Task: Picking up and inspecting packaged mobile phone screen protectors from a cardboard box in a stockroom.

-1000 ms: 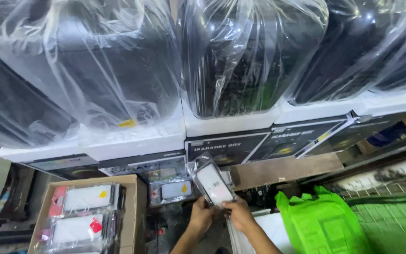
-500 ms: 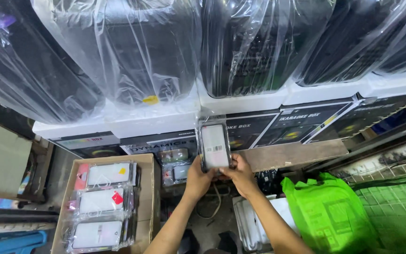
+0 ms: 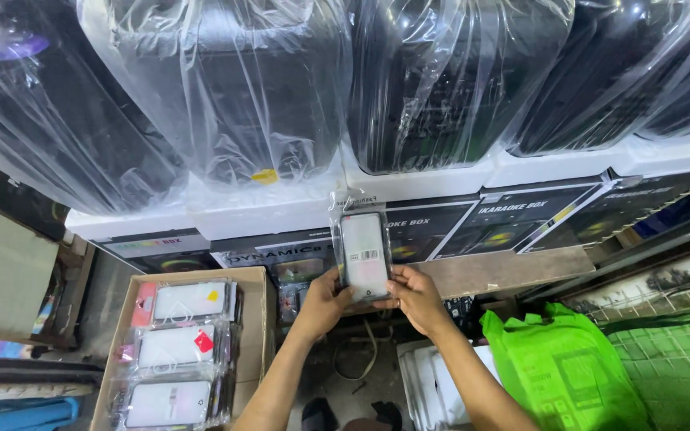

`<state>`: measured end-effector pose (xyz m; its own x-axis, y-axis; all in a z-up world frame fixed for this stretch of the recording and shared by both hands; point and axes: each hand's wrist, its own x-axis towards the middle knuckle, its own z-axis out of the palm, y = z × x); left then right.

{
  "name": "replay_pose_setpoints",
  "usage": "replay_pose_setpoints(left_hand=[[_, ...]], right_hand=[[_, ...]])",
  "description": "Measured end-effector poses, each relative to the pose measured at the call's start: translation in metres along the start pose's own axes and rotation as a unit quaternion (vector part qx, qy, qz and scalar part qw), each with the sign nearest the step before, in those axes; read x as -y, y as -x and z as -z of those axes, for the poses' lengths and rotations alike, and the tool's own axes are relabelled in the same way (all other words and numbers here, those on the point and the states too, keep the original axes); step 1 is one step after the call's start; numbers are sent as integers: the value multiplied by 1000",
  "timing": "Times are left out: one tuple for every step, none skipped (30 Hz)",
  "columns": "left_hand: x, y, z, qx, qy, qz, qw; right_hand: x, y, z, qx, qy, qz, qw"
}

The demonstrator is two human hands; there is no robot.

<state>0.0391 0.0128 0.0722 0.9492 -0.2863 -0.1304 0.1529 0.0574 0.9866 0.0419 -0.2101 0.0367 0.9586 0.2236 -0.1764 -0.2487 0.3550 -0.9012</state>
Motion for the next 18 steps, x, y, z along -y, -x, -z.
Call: replay_pose_setpoints(left_hand=[[-2,2,-2,-1,0,-1,1000],[-5,3,-4,-7,15,1,1000],[-7,5,-5,-14,30,3,999],[-13,7,-8,-16,29,2,999],[-19,10,-12,-54,-35,-28,998],[-25,12,-15,-92,-100,-57,989],[-24,12,-16,-92,-99,-58,989],[-23,13,-17,-105,-126,-59,985],[-22,14,-18,-119,-153,-59,979],[-15,13,-15,-120,-153,-60,979],[-10,10,-11,-110,-170,-75,976],[-4,8,-8,-100,-187,-90,973],[-2,8,-4,-100,-187,-89,973],[-1,8,-1,-55,-108,-66,990],[1,6,2,-9,-28,-42,999],[1,8,4,-9,-29,-43,999],[1,9,6,18,46,-1,999],[0,10,7,45,121,42,991]], right_hand=[[0,0,0,1,0,0,1000],[0,0,0,3,-9,13,1000],[-1,-1,-1,5,-20,26,999],[-1,-1,-6,7,-20,26,999],[0,0,-10,4,-13,31,999],[1,2,-15,0,-7,37,999],[2,2,-21,0,-6,37,999],[4,2,-27,-41,49,29,998],[4,1,-33,-81,102,20,991],[-3,0,-27,-80,102,20,991],[-10,-3,-21,-54,103,49,992],[-17,-6,-15,-27,103,77,991],[-14,-5,-14,-27,103,76,991],[-11,-3,-12,-23,74,35,996],[-8,-3,-11,-20,45,-6,999],[-8,-3,-9,-19,45,-5,999],[-7,-1,-6,-12,28,-23,999],[-7,0,-3,-5,11,-40,999]])
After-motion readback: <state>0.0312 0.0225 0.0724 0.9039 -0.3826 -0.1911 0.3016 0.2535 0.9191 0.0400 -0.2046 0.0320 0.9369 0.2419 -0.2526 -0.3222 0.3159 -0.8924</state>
